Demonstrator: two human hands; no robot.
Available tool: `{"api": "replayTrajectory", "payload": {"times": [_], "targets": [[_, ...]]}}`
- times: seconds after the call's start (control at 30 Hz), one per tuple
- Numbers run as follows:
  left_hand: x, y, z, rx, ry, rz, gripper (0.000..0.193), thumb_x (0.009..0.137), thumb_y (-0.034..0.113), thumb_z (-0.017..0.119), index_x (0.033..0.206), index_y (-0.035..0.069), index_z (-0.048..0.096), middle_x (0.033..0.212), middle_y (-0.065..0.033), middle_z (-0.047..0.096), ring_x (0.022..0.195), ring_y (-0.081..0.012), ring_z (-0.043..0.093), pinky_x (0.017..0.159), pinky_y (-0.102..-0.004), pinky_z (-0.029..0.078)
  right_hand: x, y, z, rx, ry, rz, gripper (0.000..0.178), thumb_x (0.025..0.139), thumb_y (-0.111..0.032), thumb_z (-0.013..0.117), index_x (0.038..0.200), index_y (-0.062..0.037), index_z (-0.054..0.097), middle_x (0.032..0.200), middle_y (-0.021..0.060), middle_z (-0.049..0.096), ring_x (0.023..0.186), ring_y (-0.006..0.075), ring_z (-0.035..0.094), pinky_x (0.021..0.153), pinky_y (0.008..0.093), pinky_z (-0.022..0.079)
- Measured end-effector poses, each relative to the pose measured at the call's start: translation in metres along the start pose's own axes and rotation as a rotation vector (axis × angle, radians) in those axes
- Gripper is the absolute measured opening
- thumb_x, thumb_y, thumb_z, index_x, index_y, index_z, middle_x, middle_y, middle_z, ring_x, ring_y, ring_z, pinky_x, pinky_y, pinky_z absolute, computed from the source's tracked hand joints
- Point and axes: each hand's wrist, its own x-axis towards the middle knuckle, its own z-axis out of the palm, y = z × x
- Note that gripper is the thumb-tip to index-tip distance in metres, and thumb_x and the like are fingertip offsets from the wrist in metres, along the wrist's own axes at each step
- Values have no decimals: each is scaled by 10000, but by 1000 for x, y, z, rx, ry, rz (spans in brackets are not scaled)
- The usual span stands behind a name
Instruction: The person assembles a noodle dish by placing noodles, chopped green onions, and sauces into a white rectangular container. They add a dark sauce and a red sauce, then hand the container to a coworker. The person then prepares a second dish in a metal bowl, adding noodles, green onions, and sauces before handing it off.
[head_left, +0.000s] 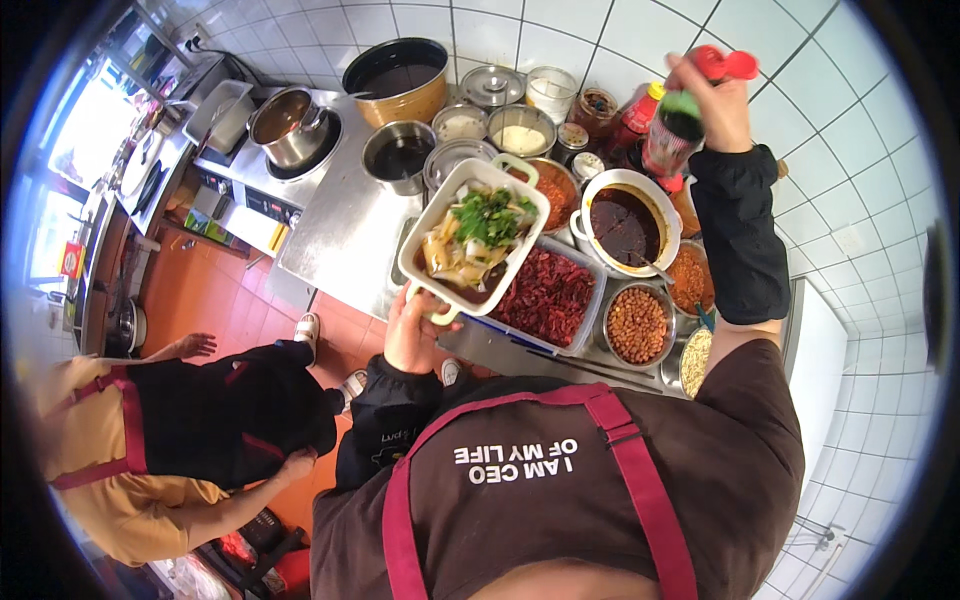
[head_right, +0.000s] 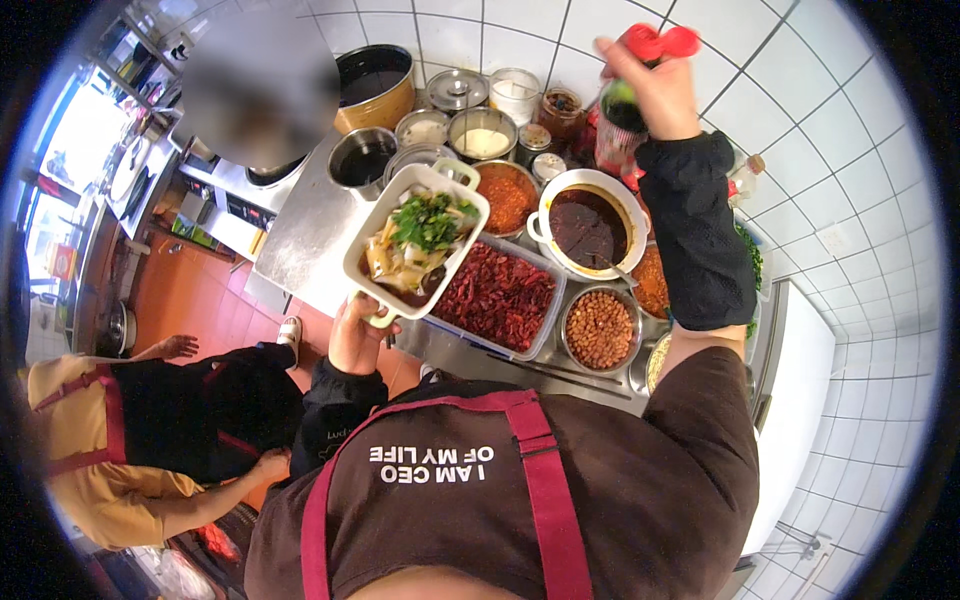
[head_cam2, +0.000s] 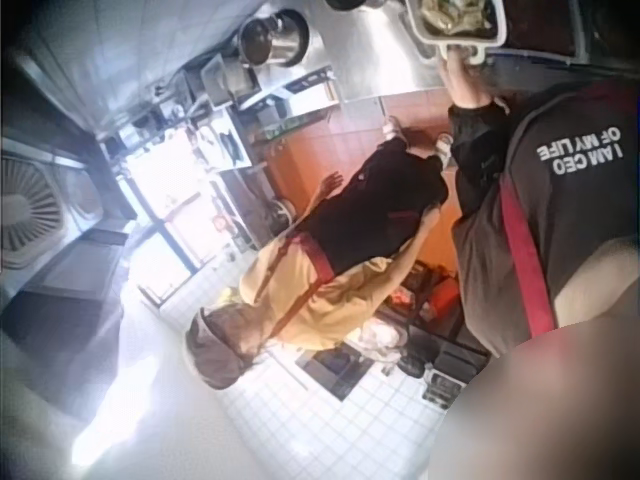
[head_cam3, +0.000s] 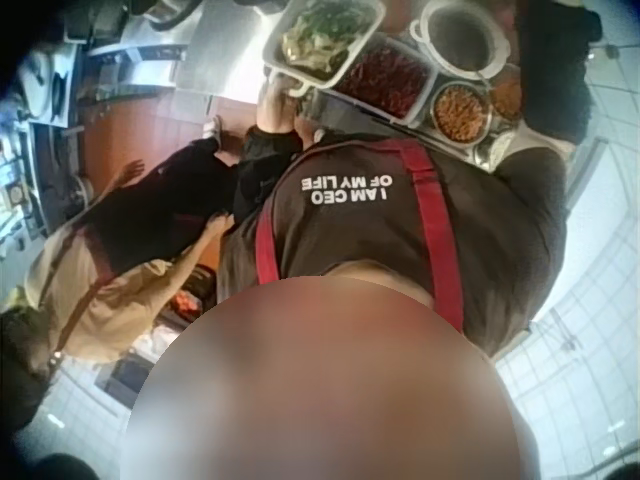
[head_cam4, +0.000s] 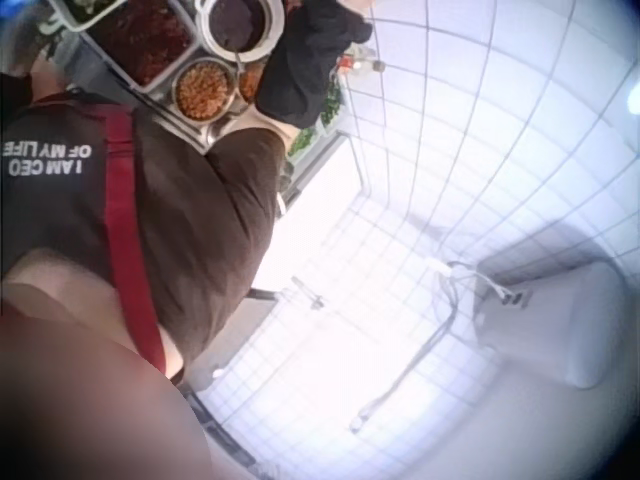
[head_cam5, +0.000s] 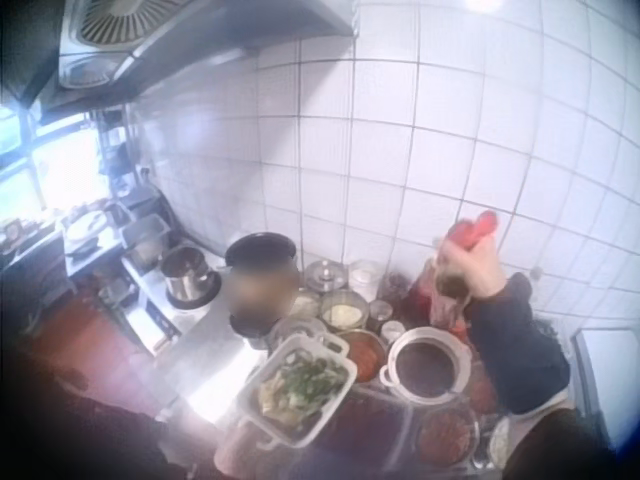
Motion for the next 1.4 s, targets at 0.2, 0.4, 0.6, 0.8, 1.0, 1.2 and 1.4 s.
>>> {"api": "replayTrajectory", "payload": {"times": [0.2,0.4,0.6,0.8,1.0,1.2,1.4], "targets": [[-12,24,5,46,-76,-68,504,714,52,476,1216,59,436,1031,-19,562,760,-95,524,558,-261,483,-76,-35,78,-386,-330,-94,202,683,-188,653,751,-5,599,642,164,573,596,274,582,575,364,453],[-18,33,2,90,-101,-116,473,713,77,492,1182,36,451,937,-25,548,757,-106,510,555,-254,487,-116,-46,110,-768,-572,-123,238,666,-246,619,630,-16,572,558,186,538,563,373,554,532,435,444],[-16,31,-10,83,-163,-136,369,741,82,516,1096,-1,466,906,-34,539,769,-121,552,558,-257,510,-124,-56,124,-898,-703,-104,189,659,-213,625,706,-42,562,601,150,553,588,351,551,538,425,431],[-17,28,-14,59,-204,-141,447,749,79,525,1176,-14,429,930,-45,546,764,-128,567,553,-257,511,-128,-64,132,-950,-708,-161,184,651,-212,630,703,-46,571,595,146,555,571,340,556,521,427,436],[-16,31,-16,64,-211,-141,502,744,104,540,1210,-24,407,958,-58,554,768,-135,569,557,-258,504,-126,-59,134,-960,-731,-163,188,644,-210,636,710,-42,584,591,153,555,572,347,556,523,430,435],[-13,36,-17,62,-212,-141,501,745,118,543,1205,-25,406,948,-64,560,771,-139,583,561,-258,503,-119,-63,139,-946,-719,-119,195,645,-208,629,636,-19,583,587,183,567,589,348,591,557,424,471],[-13,35,-18,65,-211,-140,497,748,121,542,1202,-26,402,945,-65,561,775,-141,589,561,-256,506,-117,-63,140,-952,-720,-135,182,649,-199,619,639,-20,584,584,180,566,592,349,591,561,425,473]]}}
